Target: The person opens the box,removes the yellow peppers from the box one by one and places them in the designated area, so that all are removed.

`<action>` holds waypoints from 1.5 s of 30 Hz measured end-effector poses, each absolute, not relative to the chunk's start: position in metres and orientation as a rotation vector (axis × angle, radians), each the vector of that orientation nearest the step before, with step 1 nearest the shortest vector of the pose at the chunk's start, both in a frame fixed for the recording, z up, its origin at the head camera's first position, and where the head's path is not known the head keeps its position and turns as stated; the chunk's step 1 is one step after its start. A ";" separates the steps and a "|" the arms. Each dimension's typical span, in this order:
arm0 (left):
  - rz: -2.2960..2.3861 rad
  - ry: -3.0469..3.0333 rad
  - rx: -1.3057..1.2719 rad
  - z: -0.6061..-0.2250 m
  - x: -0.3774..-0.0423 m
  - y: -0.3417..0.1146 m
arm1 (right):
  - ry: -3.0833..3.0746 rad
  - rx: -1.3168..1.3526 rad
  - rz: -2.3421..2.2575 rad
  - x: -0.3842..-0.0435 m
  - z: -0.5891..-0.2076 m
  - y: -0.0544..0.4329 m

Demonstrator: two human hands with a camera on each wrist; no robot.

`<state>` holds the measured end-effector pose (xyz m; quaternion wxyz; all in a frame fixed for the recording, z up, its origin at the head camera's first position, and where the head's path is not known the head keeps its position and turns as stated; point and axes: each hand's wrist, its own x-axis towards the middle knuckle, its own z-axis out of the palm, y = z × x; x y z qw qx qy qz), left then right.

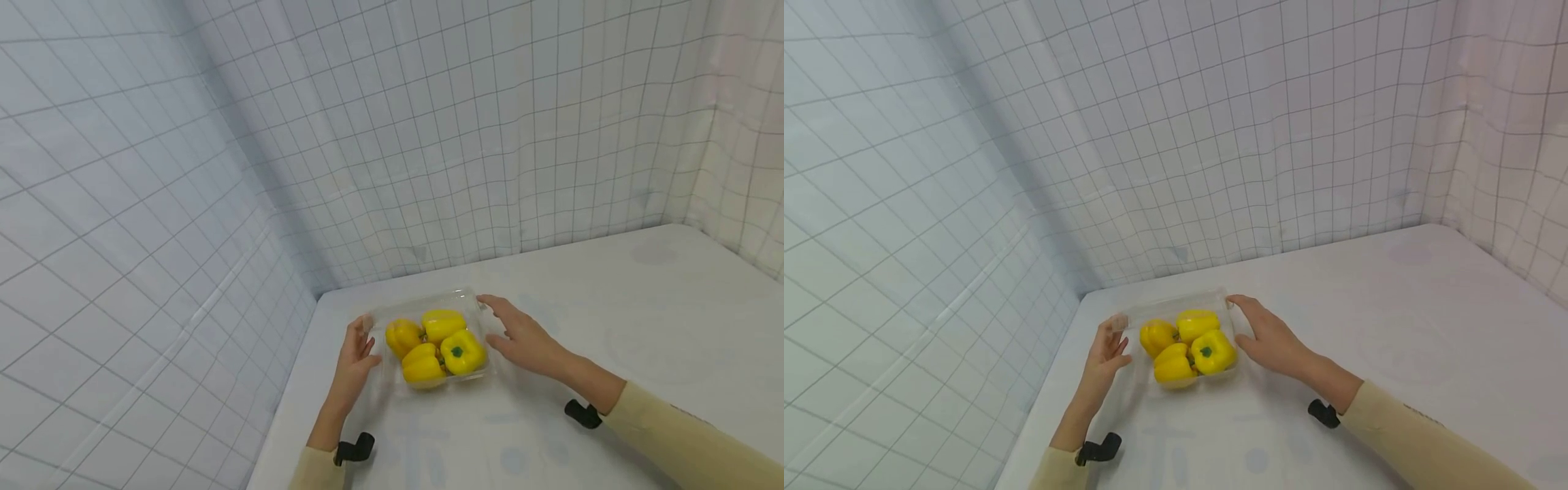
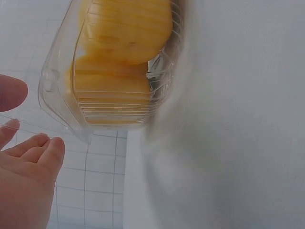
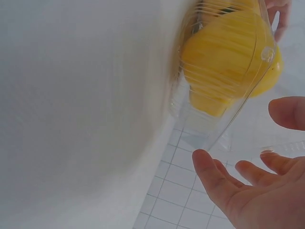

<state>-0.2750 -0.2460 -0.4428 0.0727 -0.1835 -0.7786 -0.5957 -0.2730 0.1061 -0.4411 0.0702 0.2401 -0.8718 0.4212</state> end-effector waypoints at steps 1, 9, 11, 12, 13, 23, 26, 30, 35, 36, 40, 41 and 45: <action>-1.798 -2.337 -0.548 -0.443 -0.276 -0.246 | -2.621 0.719 1.272 -0.274 -0.441 0.106; -1.847 -2.324 -0.540 -0.443 -0.283 -0.245 | -2.599 0.718 1.291 -0.282 -0.443 0.106; -1.847 -2.321 -0.539 -0.443 -0.285 -0.245 | -2.602 0.711 1.295 -0.285 -0.443 0.107; -1.846 -2.321 -0.532 -0.443 -0.287 -0.245 | -2.603 0.706 1.300 -0.286 -0.444 0.107; -1.842 -2.325 -0.523 -0.443 -0.288 -0.245 | -2.606 0.696 1.309 -0.287 -0.444 0.107; -1.863 -2.317 -0.483 -0.446 -0.298 -0.244 | -2.595 0.660 1.354 -0.295 -0.447 0.105; -1.854 -2.316 -0.496 -0.446 -0.299 -0.244 | -2.592 0.660 1.357 -0.297 -0.448 0.105; -1.856 -2.309 -0.522 -0.444 -0.301 -0.244 | -2.578 0.666 1.378 -0.300 -0.447 0.104; -1.896 -2.295 -0.541 -0.437 -0.300 -0.242 | -2.593 0.648 1.392 -0.304 -0.447 0.103; -1.905 -2.296 -0.543 -0.434 -0.298 -0.241 | -2.598 0.644 1.391 -0.305 -0.447 0.103; -1.920 -2.322 -0.553 -0.418 -0.290 -0.237 | -2.597 0.642 1.393 -0.308 -0.447 0.103; -1.914 -2.333 -0.552 -0.417 -0.290 -0.237 | -2.597 0.642 1.390 -0.309 -0.447 0.102; -1.894 -2.362 -0.530 -0.415 -0.292 -0.237 | -2.595 0.646 1.375 -0.312 -0.446 0.101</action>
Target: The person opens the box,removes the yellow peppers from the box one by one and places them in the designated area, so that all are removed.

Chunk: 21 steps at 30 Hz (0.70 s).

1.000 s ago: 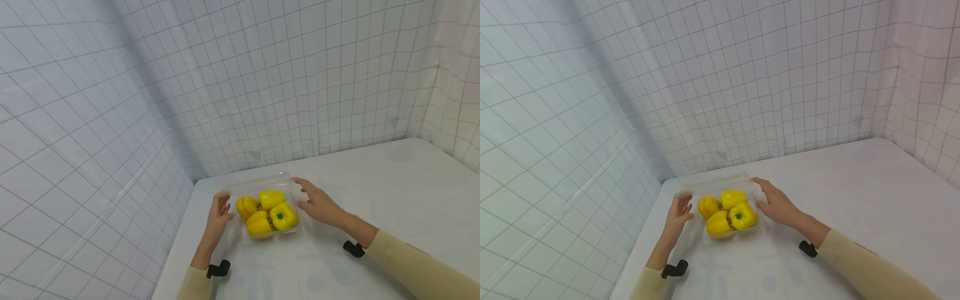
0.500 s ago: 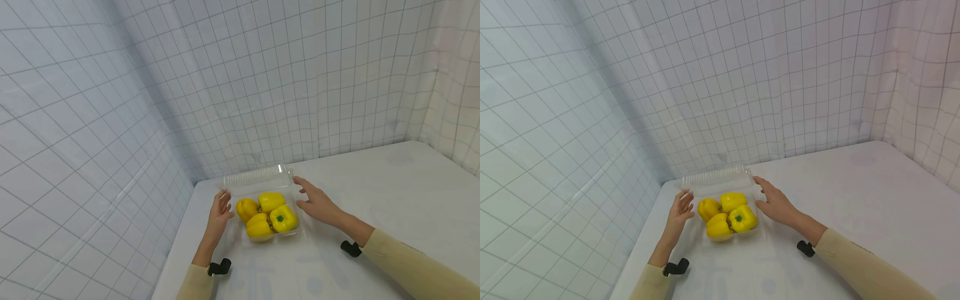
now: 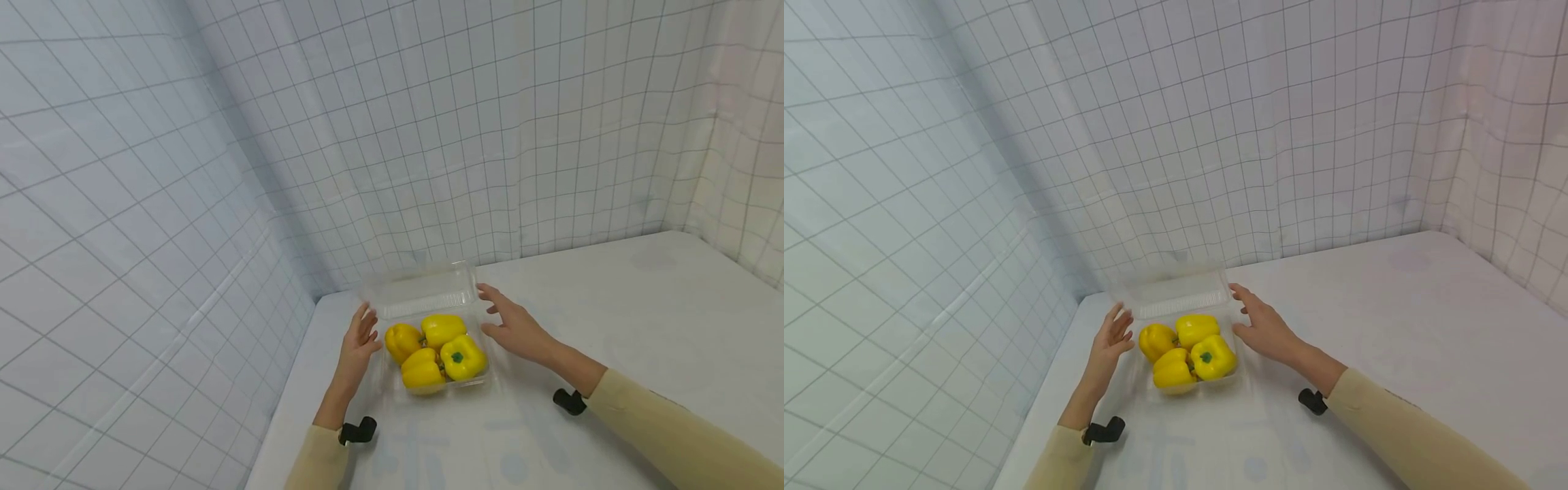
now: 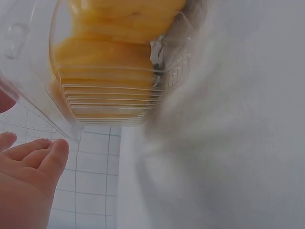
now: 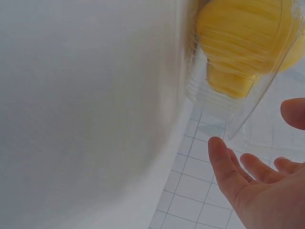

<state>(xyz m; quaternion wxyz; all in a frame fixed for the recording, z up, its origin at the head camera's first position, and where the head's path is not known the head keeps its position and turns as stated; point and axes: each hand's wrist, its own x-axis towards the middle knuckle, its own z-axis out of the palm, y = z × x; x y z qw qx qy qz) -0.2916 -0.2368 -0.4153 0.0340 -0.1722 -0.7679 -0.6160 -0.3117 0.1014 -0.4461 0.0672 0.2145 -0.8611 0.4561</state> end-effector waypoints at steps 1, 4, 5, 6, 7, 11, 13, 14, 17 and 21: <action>-1.892 -2.364 -0.525 -0.415 -0.292 -0.237 | -2.595 0.645 1.371 -0.313 -0.446 0.101; -1.891 -2.362 -0.514 -0.415 -0.294 -0.237 | -2.601 0.637 1.364 -0.315 -0.444 0.100; -1.891 -2.363 -0.511 -0.415 -0.295 -0.237 | -2.603 0.634 1.364 -0.315 -0.444 0.099; -1.891 -2.363 -0.509 -0.415 -0.295 -0.237 | -2.607 0.630 1.365 -0.316 -0.443 0.099; -1.891 -2.365 -0.507 -0.415 -0.295 -0.237 | -2.609 0.627 1.367 -0.316 -0.442 0.099; -1.901 -2.373 -0.495 -0.419 -0.301 -0.239 | -2.613 0.618 1.390 -0.318 -0.441 0.098; -1.913 -2.373 -0.491 -0.425 -0.307 -0.242 | -2.611 0.615 1.403 -0.319 -0.441 0.097; -1.920 -2.371 -0.487 -0.429 -0.311 -0.243 | -2.611 0.614 1.410 -0.319 -0.441 0.097; -1.930 -2.366 -0.466 -0.439 -0.320 -0.246 | -2.612 0.610 1.417 -0.321 -0.442 0.096; -1.925 -2.363 -0.431 -0.444 -0.326 -0.247 | -2.621 0.607 1.429 -0.323 -0.443 0.095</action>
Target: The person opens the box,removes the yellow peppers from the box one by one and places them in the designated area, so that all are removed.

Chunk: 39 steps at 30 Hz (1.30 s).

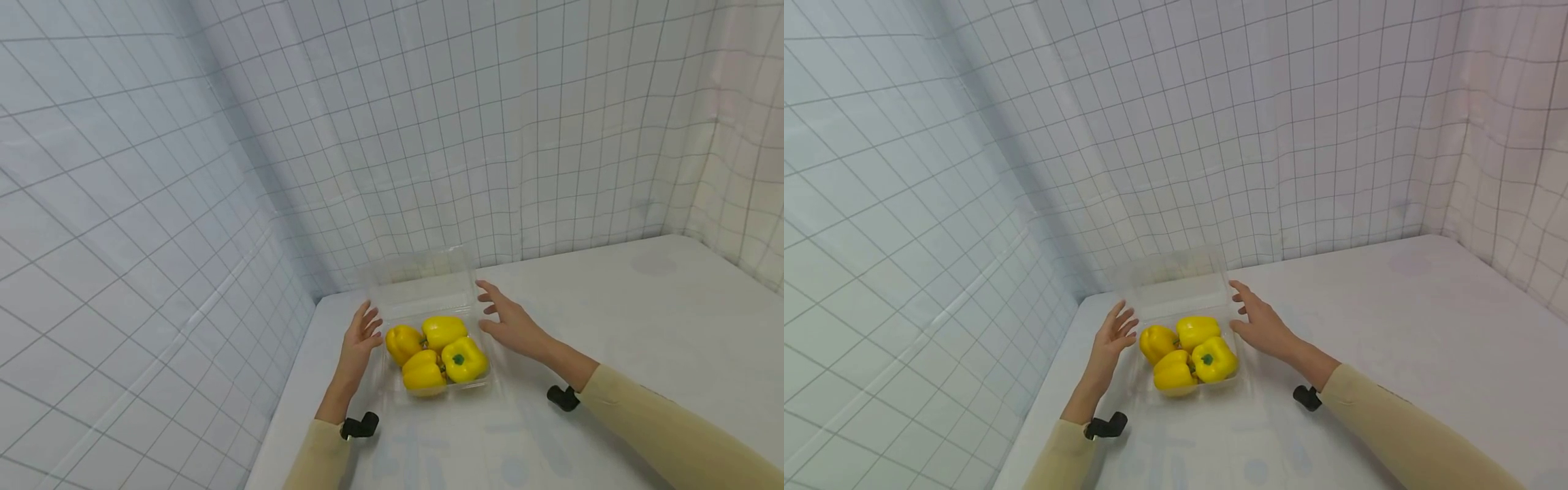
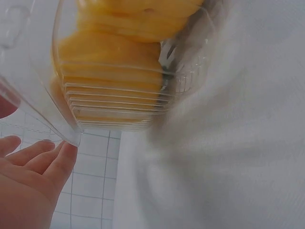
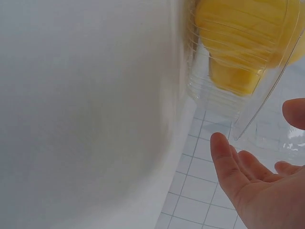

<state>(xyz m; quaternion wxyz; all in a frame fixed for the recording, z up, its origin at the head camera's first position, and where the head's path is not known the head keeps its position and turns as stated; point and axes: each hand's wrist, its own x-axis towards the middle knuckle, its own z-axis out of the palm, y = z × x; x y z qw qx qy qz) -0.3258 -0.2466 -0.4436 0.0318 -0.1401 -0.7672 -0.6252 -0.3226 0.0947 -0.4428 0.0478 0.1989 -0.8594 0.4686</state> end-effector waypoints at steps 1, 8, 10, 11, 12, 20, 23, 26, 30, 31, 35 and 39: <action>-1.923 -2.362 -0.427 -0.443 -0.326 -0.246 | -2.621 0.605 1.435 -0.323 -0.443 0.094; -1.941 -2.341 -0.419 -0.441 -0.329 -0.248 | -2.624 0.597 1.446 -0.327 -0.443 0.094; -1.953 -2.337 -0.416 -0.440 -0.330 -0.248 | -2.624 0.597 1.451 -0.328 -0.443 0.093; -1.954 -2.337 -0.416 -0.440 -0.331 -0.249 | -2.625 0.603 1.447 -0.328 -0.443 0.093; -1.956 -2.336 -0.417 -0.439 -0.331 -0.249 | -2.625 0.605 1.445 -0.329 -0.443 0.093; -1.948 -2.343 -0.381 -0.438 -0.339 -0.249 | -2.638 0.581 1.454 -0.335 -0.444 0.092; -1.939 -2.350 -0.368 -0.440 -0.340 -0.249 | -2.650 0.576 1.468 -0.338 -0.445 0.091; -1.925 -2.369 -0.355 -0.441 -0.340 -0.249 | -2.659 0.557 1.498 -0.339 -0.444 0.090; -1.899 -2.405 -0.358 -0.438 -0.340 -0.248 | -2.659 0.550 1.534 -0.342 -0.445 0.089; -1.891 -2.412 -0.360 -0.438 -0.340 -0.248 | -2.657 0.555 1.539 -0.344 -0.445 0.089; -1.868 -2.439 -0.345 -0.436 -0.343 -0.247 | -2.655 0.575 1.549 -0.350 -0.447 0.088; -1.834 -2.463 -0.336 -0.438 -0.349 -0.247 | -2.664 0.579 1.547 -0.355 -0.446 0.086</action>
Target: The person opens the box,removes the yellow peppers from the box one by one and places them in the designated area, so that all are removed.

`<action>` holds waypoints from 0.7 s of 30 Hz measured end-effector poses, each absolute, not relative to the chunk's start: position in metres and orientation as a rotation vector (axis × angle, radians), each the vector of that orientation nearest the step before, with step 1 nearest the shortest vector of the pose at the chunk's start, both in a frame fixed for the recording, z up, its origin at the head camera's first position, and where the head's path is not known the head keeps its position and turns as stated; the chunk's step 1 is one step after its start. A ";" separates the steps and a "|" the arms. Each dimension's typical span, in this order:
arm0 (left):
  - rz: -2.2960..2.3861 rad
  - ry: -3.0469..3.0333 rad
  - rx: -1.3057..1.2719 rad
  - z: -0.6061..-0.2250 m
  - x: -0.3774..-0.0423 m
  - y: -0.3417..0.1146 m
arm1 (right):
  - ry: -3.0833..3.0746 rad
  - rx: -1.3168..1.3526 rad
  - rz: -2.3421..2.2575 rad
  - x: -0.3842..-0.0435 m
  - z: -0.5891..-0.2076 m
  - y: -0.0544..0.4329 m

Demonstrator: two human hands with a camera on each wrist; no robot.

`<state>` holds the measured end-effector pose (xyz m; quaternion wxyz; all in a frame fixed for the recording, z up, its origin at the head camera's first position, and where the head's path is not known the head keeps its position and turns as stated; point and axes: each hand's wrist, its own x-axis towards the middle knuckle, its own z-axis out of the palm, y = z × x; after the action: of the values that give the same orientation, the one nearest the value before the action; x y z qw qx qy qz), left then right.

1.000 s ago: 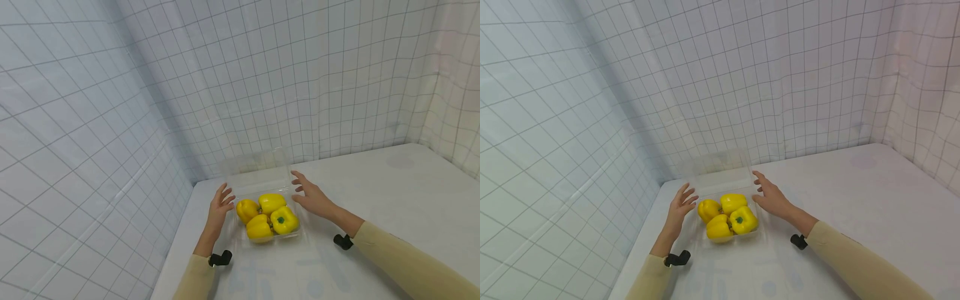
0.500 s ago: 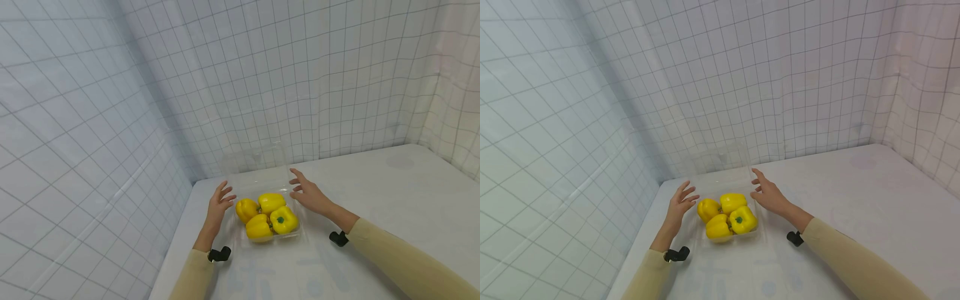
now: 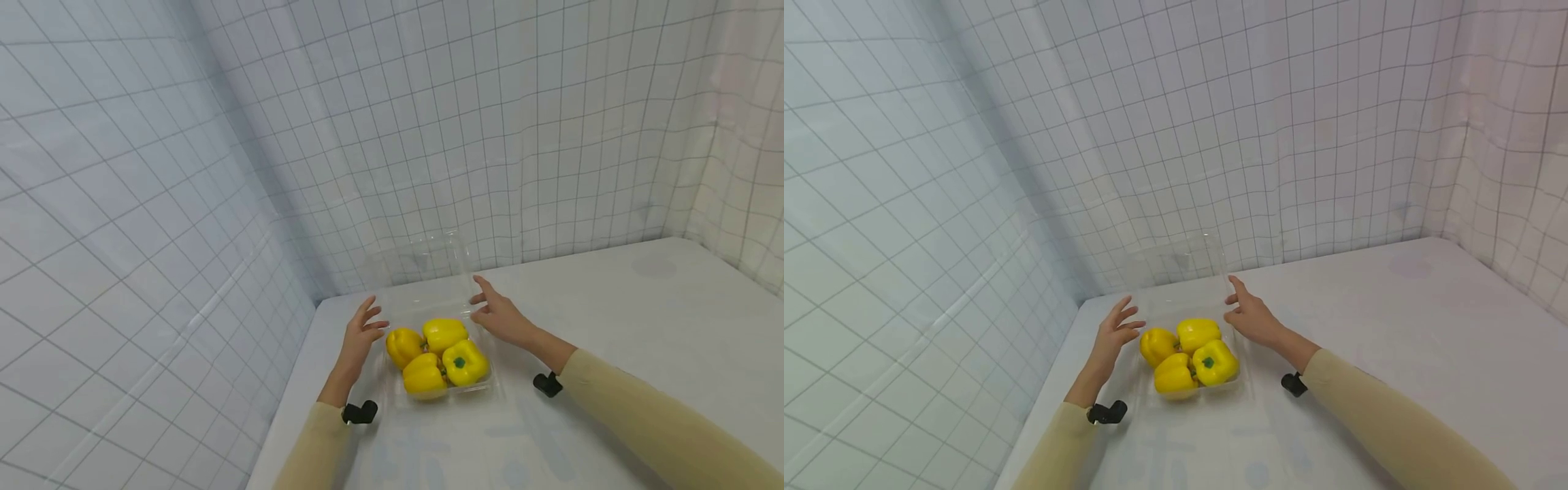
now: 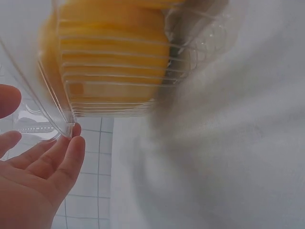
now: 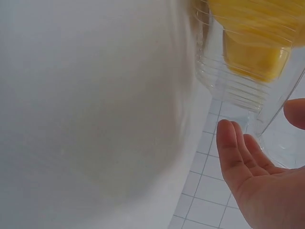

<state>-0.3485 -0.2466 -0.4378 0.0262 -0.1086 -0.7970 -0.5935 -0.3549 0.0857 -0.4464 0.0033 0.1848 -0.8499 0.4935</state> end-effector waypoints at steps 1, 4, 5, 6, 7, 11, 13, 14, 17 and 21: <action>-1.831 -2.469 -0.338 -0.438 -0.349 -0.246 | -2.668 0.575 1.548 -0.356 -0.447 0.085; -1.832 -2.486 -0.320 -0.438 -0.351 -0.245 | -2.679 0.559 1.541 -0.358 -0.450 0.084; -1.837 -2.488 -0.313 -0.437 -0.352 -0.245 | -2.680 0.554 1.542 -0.358 -0.450 0.084; -1.842 -2.490 -0.308 -0.437 -0.353 -0.245 | -2.681 0.553 1.541 -0.359 -0.452 0.084; -1.842 -2.494 -0.305 -0.437 -0.353 -0.245 | -2.681 0.551 1.539 -0.360 -0.453 0.084; -1.845 -2.503 -0.302 -0.435 -0.355 -0.242 | -2.683 0.554 1.517 -0.364 -0.457 0.084; -1.832 -2.513 -0.304 -0.434 -0.355 -0.241 | -2.688 0.551 1.506 -0.365 -0.459 0.084; -1.828 -2.515 -0.300 -0.434 -0.355 -0.240 | -2.687 0.552 1.506 -0.365 -0.460 0.084; -1.803 -2.536 -0.279 -0.436 -0.357 -0.239 | -2.688 0.564 1.516 -0.366 -0.463 0.084; -1.792 -2.560 -0.218 -0.437 -0.358 -0.237 | -2.704 0.547 1.543 -0.366 -0.464 0.085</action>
<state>-0.3583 -0.2367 -0.4366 0.0046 -0.0696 -0.8173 -0.5720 -0.3663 0.0850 -0.4640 -0.0095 0.1732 -0.8554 0.4881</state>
